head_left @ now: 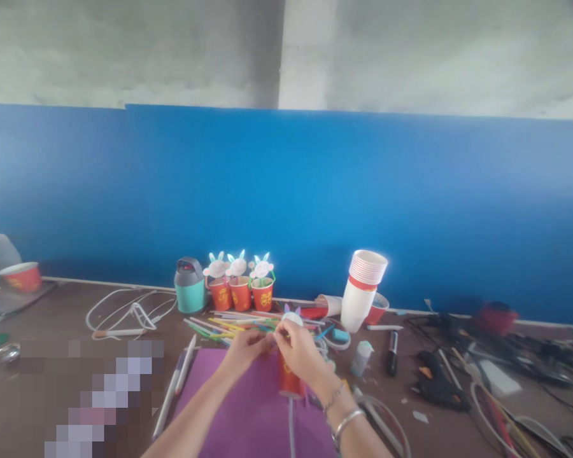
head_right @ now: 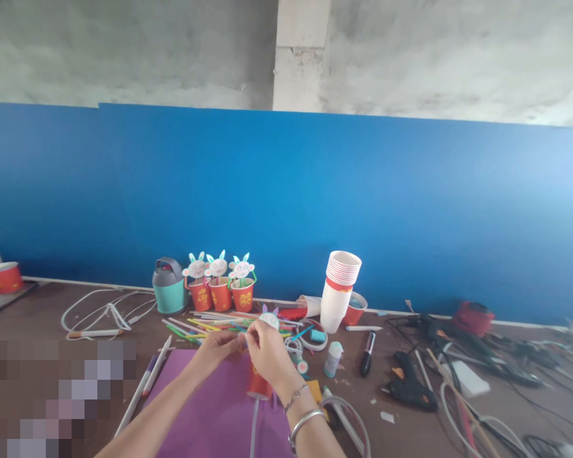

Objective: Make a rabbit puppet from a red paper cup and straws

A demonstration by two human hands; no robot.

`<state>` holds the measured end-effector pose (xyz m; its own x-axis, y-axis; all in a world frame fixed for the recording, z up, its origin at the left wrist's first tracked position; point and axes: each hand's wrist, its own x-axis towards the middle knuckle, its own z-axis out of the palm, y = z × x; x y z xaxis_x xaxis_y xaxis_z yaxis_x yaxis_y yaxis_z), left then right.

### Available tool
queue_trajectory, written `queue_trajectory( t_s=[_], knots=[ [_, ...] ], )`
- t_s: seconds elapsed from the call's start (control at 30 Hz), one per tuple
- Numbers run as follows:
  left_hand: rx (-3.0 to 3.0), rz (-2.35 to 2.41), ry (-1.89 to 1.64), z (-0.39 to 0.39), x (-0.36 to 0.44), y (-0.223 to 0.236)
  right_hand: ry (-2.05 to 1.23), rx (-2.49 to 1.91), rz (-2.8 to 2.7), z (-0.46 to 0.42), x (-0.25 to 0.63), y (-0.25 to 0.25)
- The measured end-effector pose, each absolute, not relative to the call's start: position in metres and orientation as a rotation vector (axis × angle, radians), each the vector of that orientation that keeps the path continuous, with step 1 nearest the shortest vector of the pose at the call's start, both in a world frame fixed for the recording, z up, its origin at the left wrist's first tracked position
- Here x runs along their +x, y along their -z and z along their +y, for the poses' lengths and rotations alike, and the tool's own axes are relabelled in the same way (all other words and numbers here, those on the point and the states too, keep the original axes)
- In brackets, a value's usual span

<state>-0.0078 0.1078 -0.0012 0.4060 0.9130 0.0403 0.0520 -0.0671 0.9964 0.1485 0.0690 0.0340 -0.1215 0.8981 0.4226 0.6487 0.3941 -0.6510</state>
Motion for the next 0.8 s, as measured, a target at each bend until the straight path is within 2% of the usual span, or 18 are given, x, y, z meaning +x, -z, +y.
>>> queue_trajectory(
  t_s=[0.8],
  knots=[
    [1.49,0.949,-1.05,0.099,0.002,0.006,-0.407,-1.35,-1.844,0.069,0.147,-0.032]
  ],
)
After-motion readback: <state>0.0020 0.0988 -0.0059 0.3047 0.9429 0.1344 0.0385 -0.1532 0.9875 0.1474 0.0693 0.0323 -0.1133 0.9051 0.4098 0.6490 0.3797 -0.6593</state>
